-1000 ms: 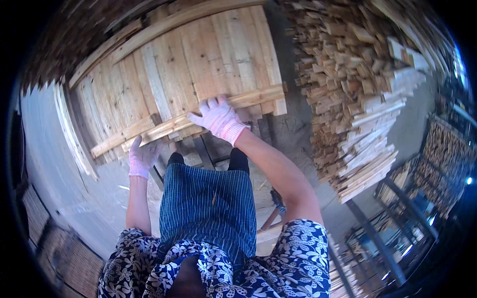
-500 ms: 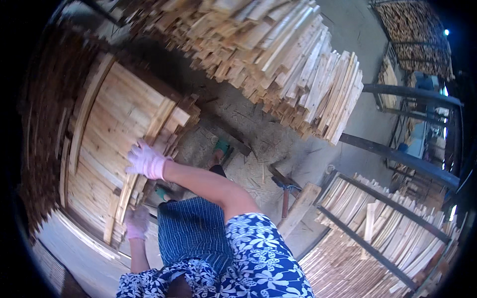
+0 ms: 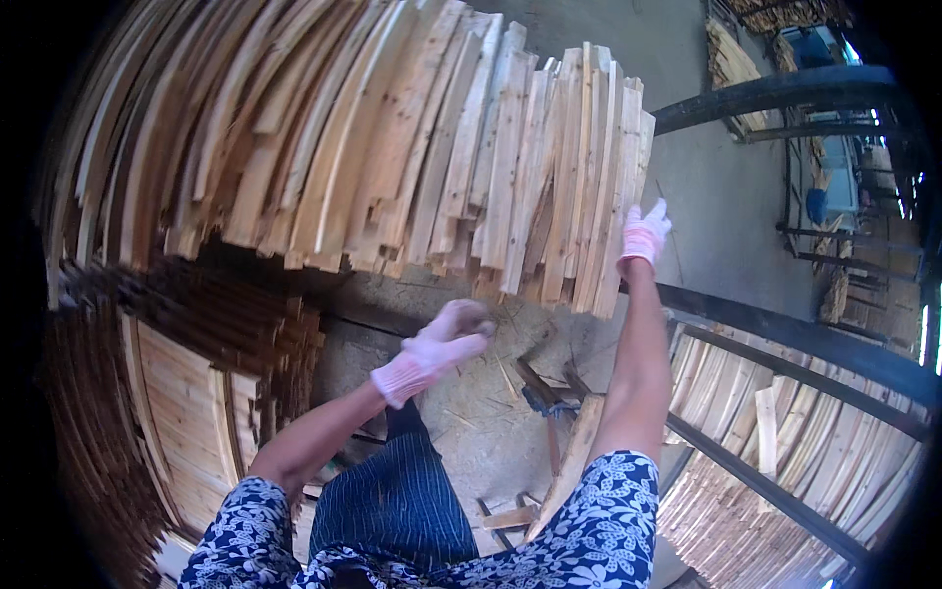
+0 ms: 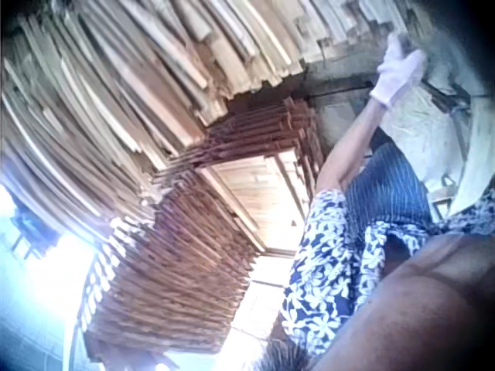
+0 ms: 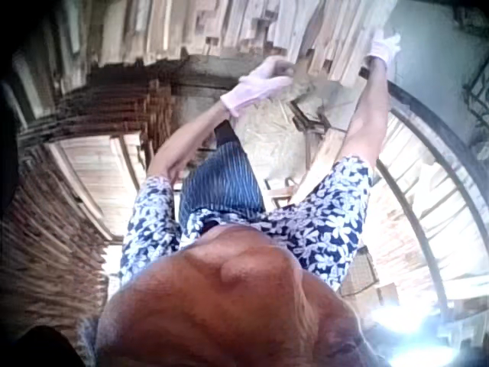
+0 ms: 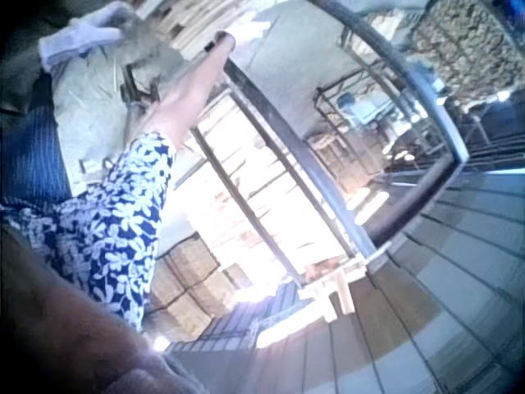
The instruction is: The person repeatedly picks up bundles of wooden planks from a workbench and places them onto a vertical rack. The person wears pink gloves and handles the planks by hand throughout the clip.
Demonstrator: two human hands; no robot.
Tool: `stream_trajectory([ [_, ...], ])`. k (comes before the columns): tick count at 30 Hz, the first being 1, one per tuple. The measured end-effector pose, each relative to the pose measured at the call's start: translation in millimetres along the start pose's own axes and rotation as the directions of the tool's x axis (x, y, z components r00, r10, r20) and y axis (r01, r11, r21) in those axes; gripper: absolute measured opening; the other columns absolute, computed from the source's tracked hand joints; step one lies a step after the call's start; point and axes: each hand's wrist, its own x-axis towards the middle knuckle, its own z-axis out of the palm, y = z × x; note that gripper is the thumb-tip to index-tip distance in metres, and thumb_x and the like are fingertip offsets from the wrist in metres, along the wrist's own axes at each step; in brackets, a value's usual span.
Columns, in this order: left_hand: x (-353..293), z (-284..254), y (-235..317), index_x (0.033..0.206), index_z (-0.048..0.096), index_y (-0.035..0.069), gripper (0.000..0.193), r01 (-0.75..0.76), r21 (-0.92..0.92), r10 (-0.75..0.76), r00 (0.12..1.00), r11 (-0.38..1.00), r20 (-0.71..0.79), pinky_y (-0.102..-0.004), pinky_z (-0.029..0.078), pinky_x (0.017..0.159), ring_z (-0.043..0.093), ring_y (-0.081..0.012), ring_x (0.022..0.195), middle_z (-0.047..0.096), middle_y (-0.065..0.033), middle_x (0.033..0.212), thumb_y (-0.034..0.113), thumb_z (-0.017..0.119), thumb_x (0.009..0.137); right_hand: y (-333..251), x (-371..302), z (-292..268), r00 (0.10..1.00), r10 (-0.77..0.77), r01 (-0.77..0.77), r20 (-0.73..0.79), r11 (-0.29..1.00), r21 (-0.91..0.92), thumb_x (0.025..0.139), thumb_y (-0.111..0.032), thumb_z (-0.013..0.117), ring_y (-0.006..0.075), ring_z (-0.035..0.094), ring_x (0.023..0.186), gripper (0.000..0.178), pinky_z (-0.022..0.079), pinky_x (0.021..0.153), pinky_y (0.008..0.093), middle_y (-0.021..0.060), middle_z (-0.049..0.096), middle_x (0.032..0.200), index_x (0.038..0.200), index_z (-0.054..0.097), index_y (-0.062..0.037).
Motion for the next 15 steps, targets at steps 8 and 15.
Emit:
stream_trajectory([
  [8,208.2,59.2,-10.5,0.162,0.018,0.003,0.109,0.089,0.538,-0.002,0.987,0.838,-0.160,-0.0435,0.036,0.118,0.047,-0.0358,0.139,0.044,-0.0253,0.153,0.051,0.078,0.084,29.4,29.9,25.9,0.831,0.129,-0.457,0.541,0.712,0.533,0.097,-0.078,0.038,0.0268,0.055,0.131,0.093,0.041,0.112,0.0394,0.0154,0.054,0.149,0.155,0.045,-0.0062],
  [15,220.1,69.2,21.9,0.165,0.000,0.005,0.136,0.304,0.164,-0.302,0.953,0.938,-0.038,-0.0453,0.033,0.119,0.035,-0.0364,0.150,0.033,-0.0281,0.161,0.067,0.081,0.076,31.3,16.9,2.8,0.882,0.065,-0.185,0.467,0.959,0.216,0.084,-0.082,0.057,0.0306,0.056,0.134,0.113,0.041,0.112,0.0377,0.0228,0.053,0.149,0.157,0.035,0.0017],
])
